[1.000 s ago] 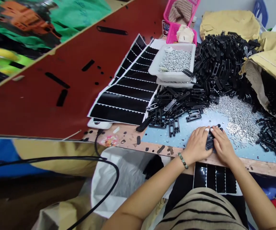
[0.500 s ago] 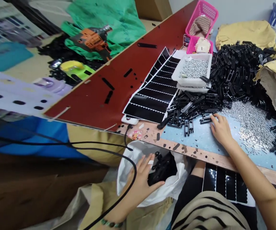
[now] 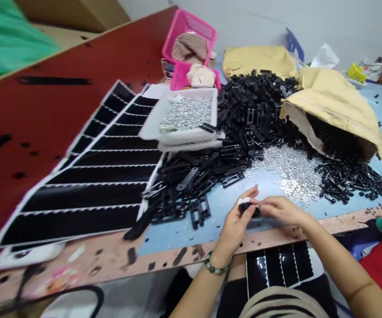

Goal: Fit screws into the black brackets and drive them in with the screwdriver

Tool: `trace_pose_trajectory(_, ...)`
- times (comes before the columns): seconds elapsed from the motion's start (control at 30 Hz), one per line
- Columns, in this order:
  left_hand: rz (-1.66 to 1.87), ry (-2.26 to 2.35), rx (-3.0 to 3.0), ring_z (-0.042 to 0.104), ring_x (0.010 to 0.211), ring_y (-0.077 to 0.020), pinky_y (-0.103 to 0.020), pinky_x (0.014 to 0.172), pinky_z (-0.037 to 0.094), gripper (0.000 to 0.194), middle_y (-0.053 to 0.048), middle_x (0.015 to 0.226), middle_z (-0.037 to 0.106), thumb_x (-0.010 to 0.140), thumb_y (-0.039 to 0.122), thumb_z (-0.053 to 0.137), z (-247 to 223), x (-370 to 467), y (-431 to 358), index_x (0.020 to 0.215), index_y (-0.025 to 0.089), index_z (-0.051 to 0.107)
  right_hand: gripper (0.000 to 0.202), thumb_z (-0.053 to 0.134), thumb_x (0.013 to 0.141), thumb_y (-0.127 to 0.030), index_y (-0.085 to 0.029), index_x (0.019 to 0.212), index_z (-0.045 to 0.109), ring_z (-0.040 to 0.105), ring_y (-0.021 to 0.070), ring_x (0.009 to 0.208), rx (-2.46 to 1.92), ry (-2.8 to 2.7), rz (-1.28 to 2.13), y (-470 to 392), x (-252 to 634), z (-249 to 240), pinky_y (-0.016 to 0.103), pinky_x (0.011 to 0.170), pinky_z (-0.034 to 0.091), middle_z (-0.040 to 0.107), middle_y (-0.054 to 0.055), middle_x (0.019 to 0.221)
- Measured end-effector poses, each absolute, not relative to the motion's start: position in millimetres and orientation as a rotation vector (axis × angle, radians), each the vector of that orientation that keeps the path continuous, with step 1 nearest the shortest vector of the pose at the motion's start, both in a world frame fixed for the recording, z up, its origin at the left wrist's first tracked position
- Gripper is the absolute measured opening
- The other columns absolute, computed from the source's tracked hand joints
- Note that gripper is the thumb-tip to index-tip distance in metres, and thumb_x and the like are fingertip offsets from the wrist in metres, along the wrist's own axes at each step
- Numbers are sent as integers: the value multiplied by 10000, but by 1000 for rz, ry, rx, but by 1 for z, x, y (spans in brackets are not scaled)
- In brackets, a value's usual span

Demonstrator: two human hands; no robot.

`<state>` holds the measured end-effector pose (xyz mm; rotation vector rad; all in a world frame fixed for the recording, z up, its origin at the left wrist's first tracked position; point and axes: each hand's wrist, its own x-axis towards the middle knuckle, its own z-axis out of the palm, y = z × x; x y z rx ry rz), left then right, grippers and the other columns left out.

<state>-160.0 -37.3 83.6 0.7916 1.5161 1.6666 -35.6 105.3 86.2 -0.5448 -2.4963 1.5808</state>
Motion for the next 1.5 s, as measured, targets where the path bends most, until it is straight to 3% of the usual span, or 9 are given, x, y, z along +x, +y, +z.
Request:
trace_pose_trajectory(0.1,1584,1522,679,659,827,-191,-301,718,529,406,-127,1175,623,805,541,597,87,-157,-20,928,154,614,286,383,938,-199,-204,975,667,591,201,887,-1189,-2361,758,170,0,95,339,819,458,666,71,931)
trace_pose_trajectory(0.2,1407,1539,653,544,539,-96,-225,497,434,401,-27,848,637,811,505,572,86,-156,-17,1029,169,550,241,474,851,-98,-176,955,677,548,247,955,-1334,-2309,373,228,29,95,387,853,442,643,131,978)
trace_pose_trajectory(0.3,1332,1503,634,495,529,-88,-204,484,408,327,46,685,517,835,463,517,82,-152,-14,1005,185,500,152,572,791,-101,-174,854,690,545,258,951,-1287,-2340,381,251,39,93,403,855,449,643,131,953)
trace_pose_trajectory(0.4,1326,1443,655,563,678,-116,-233,569,478,321,4,812,551,851,455,486,83,-145,-9,1023,184,493,175,569,829,-199,-169,958,683,576,226,878,-1222,-2300,456,235,35,92,404,834,479,644,107,958)
trace_pose_trajectory(0.53,1251,1488,818,546,630,-120,-237,521,452,331,-15,836,578,893,428,434,89,-136,-5,1103,181,498,356,575,850,-388,-191,1141,631,624,173,674,-981,-1935,1232,170,18,91,358,659,538,667,48,857)
trace_pose_trajectory(0.63,1231,1635,1024,568,704,-141,-265,618,475,260,-19,844,601,905,363,442,93,-132,-6,1073,187,533,287,650,794,-416,-206,985,694,636,171,660,-846,-1860,1566,119,4,92,331,624,530,673,38,826)
trace_pose_trajectory(0.8,1218,1845,1383,610,892,-191,-320,796,479,207,-50,971,635,911,352,498,96,-133,-18,1041,195,532,174,649,802,-373,-210,828,704,564,147,620,-824,-1997,1350,82,-8,98,288,602,466,623,9,696)
trace_pose_trajectory(1.23,1029,2048,1583,590,652,-162,-269,619,433,219,-20,715,615,942,328,440,94,-146,-47,805,199,552,203,635,806,-396,-203,780,692,531,137,557,-841,-2065,1331,65,-18,87,262,538,437,595,-5,621)
trace_pose_trajectory(1.5,1142,2080,1257,496,552,-124,-242,557,352,310,21,595,549,910,407,461,98,-160,-42,701,188,532,374,581,869,-425,-207,1172,603,567,249,989,-665,-2476,819,94,-48,92,396,876,456,625,100,1087)
